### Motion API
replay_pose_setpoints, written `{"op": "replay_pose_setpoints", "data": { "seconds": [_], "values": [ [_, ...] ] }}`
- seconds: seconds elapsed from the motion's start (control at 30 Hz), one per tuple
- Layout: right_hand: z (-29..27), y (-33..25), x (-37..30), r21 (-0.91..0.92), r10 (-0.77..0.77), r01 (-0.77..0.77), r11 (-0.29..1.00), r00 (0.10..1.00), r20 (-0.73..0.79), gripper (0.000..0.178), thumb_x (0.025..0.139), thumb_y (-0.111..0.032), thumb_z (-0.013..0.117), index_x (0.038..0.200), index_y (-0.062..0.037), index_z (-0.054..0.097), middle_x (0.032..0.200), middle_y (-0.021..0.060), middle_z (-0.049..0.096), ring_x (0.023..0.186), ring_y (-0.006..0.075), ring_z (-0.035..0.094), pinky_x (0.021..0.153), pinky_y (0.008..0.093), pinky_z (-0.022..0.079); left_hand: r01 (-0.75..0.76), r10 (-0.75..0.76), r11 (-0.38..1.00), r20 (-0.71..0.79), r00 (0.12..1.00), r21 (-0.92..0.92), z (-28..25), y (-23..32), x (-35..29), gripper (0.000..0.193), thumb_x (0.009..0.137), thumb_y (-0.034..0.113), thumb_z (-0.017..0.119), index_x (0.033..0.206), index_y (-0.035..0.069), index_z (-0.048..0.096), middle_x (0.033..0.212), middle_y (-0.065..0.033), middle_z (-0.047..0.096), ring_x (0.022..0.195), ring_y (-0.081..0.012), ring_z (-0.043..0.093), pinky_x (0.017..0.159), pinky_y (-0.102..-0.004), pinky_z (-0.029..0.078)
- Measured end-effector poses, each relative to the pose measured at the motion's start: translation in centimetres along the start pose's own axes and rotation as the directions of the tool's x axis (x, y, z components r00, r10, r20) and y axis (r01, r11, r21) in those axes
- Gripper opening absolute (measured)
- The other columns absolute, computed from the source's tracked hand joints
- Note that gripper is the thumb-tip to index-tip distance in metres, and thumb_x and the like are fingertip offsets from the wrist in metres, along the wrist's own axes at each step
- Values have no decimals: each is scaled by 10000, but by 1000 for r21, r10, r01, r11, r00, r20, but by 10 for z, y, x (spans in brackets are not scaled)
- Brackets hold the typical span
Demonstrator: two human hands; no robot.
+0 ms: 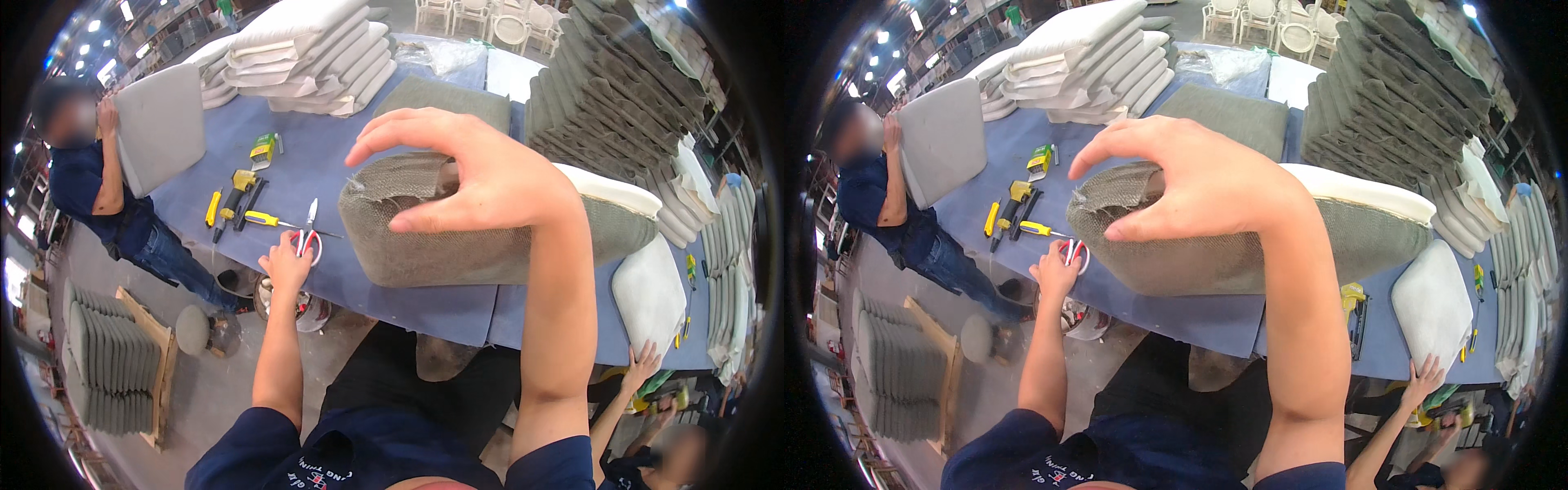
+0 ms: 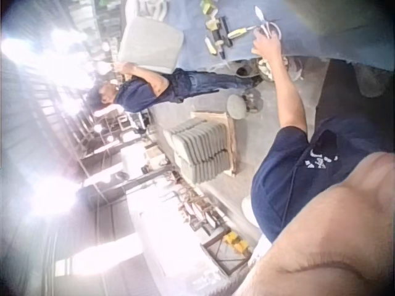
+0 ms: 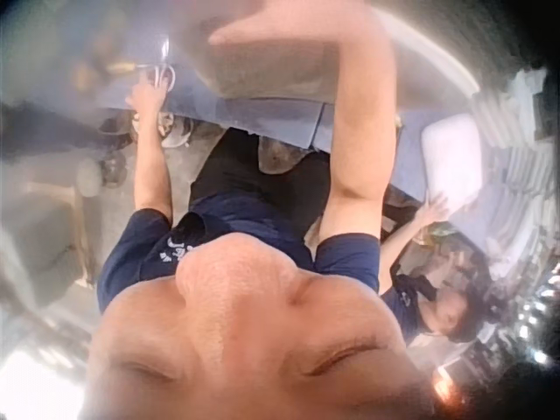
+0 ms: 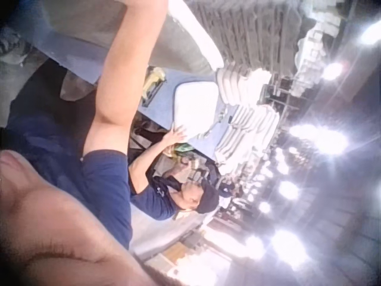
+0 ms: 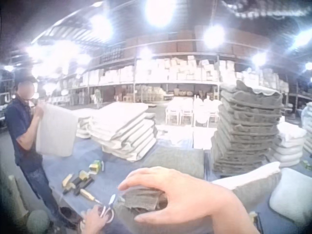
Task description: The person trims excess fabric from a cushion cover using scissors, then uses a screwdriver to create indentations on the cushion surface. The person handles the cushion and tools throughout the process.
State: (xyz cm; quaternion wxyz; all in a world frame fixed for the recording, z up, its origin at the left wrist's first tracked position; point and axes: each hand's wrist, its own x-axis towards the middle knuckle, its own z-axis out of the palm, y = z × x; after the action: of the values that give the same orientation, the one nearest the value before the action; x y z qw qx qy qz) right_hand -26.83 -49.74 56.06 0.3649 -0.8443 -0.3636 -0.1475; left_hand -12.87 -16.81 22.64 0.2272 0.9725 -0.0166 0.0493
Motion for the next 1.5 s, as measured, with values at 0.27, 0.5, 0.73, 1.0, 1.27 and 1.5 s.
{"op": "replay_pose_setpoints", "data": {
  "seconds": [0.27,0.5,0.73,1.0,1.27,1.5],
  "values": [
    [11,4,-2,47,-10,18,999,987,-163,206,836,-129,866,987,-5,804,1022,123,803,934,325,746,850,372,584,129,-115,935,62,991,-329,15,-27,12,462,856,462,830,1044,41,837,948,-175,813,944,-310,798,870,-433,586],
    [-7,-2,34,-122,8,0,993,998,66,204,878,-165,829,1014,-13,818,916,137,797,851,285,736,795,372,566,369,-178,668,343,922,-646,26,-50,18,422,918,404,802,931,-17,769,749,-19,683,701,-128,623,675,-319,506],
    [3,15,30,-3,113,-113,994,992,-54,214,876,-158,839,1037,-18,826,916,150,803,830,296,737,805,366,568,193,-41,268,189,981,-944,-57,56,-54,369,1035,438,696,999,71,674,700,-7,598,591,-76,518,550,-244,356],
    [-3,36,29,-39,-33,28,999,991,-126,231,858,-198,863,1006,-23,832,943,161,808,880,306,765,814,399,579,-220,351,-94,-239,905,-971,-138,206,-124,422,1008,376,660,1089,-36,699,750,-113,677,696,-174,605,642,-336,458],
    [14,68,30,-247,-17,-12,969,993,-114,422,855,-496,853,1106,-158,876,1070,132,831,979,308,789,884,433,609,362,741,-318,8,671,-876,-92,269,-184,519,1018,471,680,1218,-5,630,879,-87,682,803,-199,620,752,-313,494],
    [36,68,58,-60,213,-212,975,977,17,565,814,-591,914,1221,-203,860,1215,23,829,1118,210,748,975,372,572,339,638,-268,98,764,-902,-76,248,-178,600,1024,528,705,1313,11,610,880,-49,614,917,-180,588,876,-314,464]
  ]
}}
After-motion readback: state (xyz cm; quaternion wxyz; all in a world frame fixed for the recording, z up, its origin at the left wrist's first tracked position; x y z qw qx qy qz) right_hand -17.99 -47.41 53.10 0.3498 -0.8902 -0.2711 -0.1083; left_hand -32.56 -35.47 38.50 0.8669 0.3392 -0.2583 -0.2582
